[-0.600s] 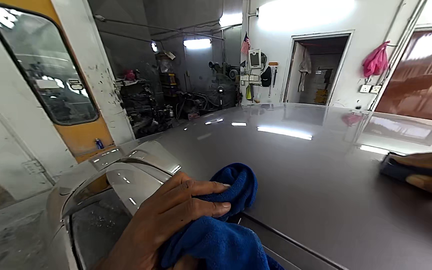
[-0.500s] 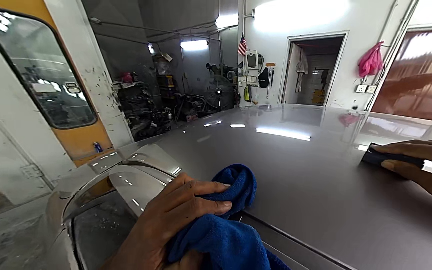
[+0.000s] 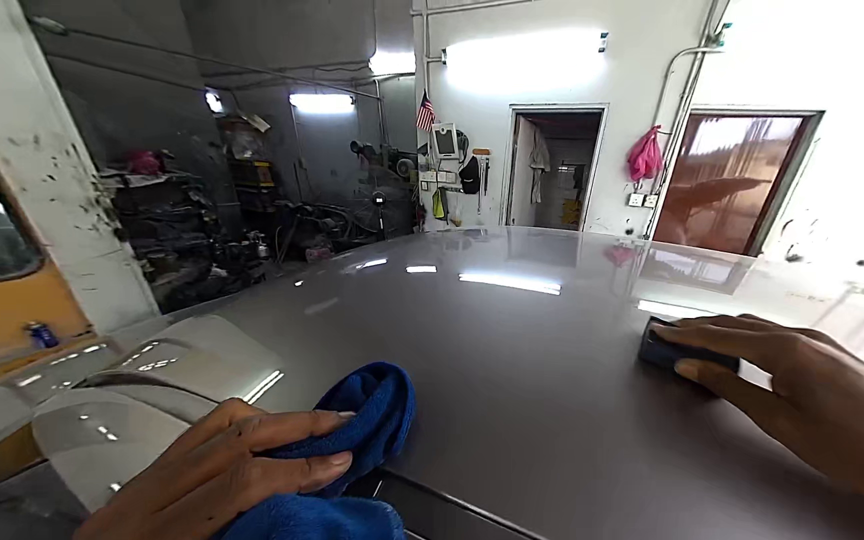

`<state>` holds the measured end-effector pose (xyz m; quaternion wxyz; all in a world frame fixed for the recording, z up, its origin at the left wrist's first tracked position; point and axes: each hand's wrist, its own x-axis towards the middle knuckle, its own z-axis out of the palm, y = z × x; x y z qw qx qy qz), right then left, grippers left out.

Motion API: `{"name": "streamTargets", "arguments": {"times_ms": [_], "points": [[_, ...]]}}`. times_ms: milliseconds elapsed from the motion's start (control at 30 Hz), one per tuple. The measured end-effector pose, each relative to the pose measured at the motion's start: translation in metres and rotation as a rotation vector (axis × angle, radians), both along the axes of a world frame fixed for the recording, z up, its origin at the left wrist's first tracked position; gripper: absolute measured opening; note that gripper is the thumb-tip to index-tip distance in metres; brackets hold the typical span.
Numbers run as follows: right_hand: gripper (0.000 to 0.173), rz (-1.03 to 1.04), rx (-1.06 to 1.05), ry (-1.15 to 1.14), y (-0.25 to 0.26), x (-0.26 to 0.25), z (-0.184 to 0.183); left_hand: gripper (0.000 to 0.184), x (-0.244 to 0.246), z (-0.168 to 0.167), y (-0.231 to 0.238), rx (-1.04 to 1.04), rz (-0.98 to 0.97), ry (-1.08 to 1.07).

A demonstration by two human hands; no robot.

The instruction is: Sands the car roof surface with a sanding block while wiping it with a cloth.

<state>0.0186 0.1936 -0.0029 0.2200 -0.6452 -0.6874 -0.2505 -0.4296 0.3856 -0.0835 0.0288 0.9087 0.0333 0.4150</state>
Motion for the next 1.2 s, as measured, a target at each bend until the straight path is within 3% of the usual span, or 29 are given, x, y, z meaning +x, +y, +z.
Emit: {"name": "streamTargets", "arguments": {"times_ms": [200,367,533,700,867,1033,1200], "points": [[0.032,-0.051,-0.12,0.035,0.023,0.006,0.01,0.048,0.002,0.002,-0.001,-0.012,-0.03,0.001],[0.039,-0.018,-0.061,-0.004,-0.002,-0.005,0.003,0.045,0.003,0.002,-0.006,-0.033,-0.04,-0.001],[0.033,-0.042,-0.164,0.05,0.027,0.006,0.012,0.052,0.007,0.005,-0.006,-0.024,-0.052,0.007],[0.038,-0.015,-0.093,0.006,-0.005,-0.01,0.004,0.053,0.007,0.005,-0.01,-0.048,-0.04,0.02],[0.034,-0.04,-0.149,0.065,0.026,0.004,0.01,0.05,0.009,0.007,-0.006,-0.034,-0.057,0.012],[0.036,-0.027,-0.1,0.026,-0.004,-0.011,0.007,0.053,0.007,0.006,-0.005,-0.045,-0.042,-0.004],[0.033,-0.036,-0.173,0.071,0.032,0.005,0.012,0.051,0.005,0.007,0.003,-0.026,-0.038,-0.006]]}}
